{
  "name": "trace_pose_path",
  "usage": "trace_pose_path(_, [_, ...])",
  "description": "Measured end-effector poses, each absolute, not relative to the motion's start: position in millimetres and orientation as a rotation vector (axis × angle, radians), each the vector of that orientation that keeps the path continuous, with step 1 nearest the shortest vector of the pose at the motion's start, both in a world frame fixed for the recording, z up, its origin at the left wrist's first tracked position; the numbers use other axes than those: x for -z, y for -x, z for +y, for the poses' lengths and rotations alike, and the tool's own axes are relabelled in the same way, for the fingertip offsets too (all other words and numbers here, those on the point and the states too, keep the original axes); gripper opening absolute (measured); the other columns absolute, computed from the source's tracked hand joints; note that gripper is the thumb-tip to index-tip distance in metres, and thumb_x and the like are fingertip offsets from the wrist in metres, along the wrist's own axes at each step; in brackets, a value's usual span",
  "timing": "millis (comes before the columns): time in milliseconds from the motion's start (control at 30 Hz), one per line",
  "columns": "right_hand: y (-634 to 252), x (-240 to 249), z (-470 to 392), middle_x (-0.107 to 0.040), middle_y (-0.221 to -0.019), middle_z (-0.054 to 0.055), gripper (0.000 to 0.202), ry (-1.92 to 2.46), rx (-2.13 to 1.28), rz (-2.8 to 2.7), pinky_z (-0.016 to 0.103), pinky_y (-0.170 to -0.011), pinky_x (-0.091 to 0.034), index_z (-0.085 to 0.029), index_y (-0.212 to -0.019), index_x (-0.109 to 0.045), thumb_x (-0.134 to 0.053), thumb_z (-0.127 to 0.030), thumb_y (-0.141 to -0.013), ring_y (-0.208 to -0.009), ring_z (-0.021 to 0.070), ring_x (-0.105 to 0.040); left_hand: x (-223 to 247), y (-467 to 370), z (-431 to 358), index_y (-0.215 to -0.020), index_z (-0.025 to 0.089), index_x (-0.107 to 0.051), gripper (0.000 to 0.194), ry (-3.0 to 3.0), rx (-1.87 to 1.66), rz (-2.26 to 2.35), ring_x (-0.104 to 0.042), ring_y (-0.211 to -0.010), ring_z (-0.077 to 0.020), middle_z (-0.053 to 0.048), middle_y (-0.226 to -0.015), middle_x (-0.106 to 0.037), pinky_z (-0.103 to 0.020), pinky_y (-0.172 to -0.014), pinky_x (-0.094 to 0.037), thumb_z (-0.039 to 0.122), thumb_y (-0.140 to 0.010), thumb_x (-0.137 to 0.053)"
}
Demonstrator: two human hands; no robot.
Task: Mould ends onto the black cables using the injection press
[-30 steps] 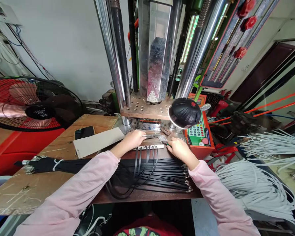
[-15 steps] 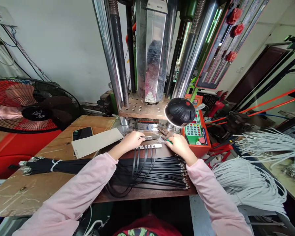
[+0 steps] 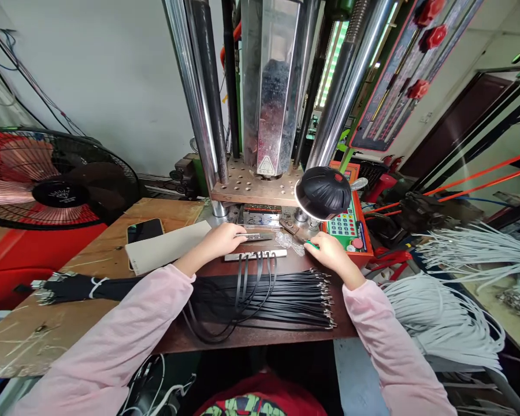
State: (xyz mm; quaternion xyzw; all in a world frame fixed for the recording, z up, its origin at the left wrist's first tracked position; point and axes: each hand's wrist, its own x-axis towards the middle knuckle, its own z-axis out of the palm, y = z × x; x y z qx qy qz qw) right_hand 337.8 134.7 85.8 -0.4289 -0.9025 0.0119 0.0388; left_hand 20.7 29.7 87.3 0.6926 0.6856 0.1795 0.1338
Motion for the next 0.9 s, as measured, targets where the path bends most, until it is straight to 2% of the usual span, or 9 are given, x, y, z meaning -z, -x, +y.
trace_pose_path(133, [-327.2,-86.2,122.6,-0.066,-0.097,0.008,0.040,1.250,0.071,-2.862,0.029,-0.082,-0.040,-0.020,-0.091,-0.074,-0.045,-0.047,-0.098,-0.094,0.0201,-0.060,-82.2,-39.2,40.9,-0.103,0.024,-0.076,0.034,-1.989,-0.532,2.009,-0.069,-0.095,-0.0255,-0.007,-0.107,-0.076,-0.030,-0.082,-0.050,0.042,-0.089,-0.050])
trace_pose_path(267, [-312.7,-80.4,115.5,-0.067,-0.103,0.010,0.038,1.249,0.114,-2.953,0.031,-0.084,-0.041,-0.019,-0.098,-0.074,-0.044,-0.043,-0.099,-0.096,0.0224,-0.062,-80.5,-52.3,47.8,-0.100,0.022,-0.075,0.034,-2.031,-0.469,1.982,-0.069,-0.097,-0.0257,-0.009,-0.106,-0.075,-0.032,-0.083,-0.050,0.039,-0.092,-0.047])
trace_pose_path(467, [-339.3,-87.0,118.3,-0.067,-0.096,0.009,0.032,1.294,0.056,-2.991,0.029,-0.079,-0.041,-0.019,-0.091,-0.075,-0.051,-0.040,-0.096,-0.091,0.0209,-0.062,-80.0,-44.3,45.1,-0.097,0.022,-0.075,0.032,-2.012,-0.459,1.981,-0.069,-0.094,-0.0252,-0.009,-0.104,-0.076,-0.031,-0.082,-0.050,0.038,-0.090,-0.049])
trace_pose_path(633, [-372.0,-94.5,119.7,-0.063,-0.091,0.005,0.038,1.251,-0.075,-2.808,0.026,-0.081,-0.040,-0.019,-0.077,-0.070,-0.048,-0.043,-0.097,-0.089,0.0167,-0.059,-74.8,-42.3,44.0,-0.096,0.022,-0.076,0.033,-1.961,-0.617,1.901,-0.069,-0.092,-0.0236,-0.006,-0.101,-0.077,-0.030,-0.084,-0.050,0.042,-0.089,-0.050])
trace_pose_path(900, [-375.4,-82.0,111.1,-0.063,-0.095,0.005,0.036,1.282,-0.070,-2.837,0.030,-0.084,-0.037,-0.021,-0.083,-0.072,-0.050,-0.046,-0.096,-0.095,0.0192,-0.058,-73.8,-45.8,41.2,-0.097,0.023,-0.077,0.031,-1.965,-0.601,1.948,-0.069,-0.093,-0.0245,-0.005,-0.101,-0.077,-0.030,-0.085,-0.050,0.040,-0.087,-0.052])
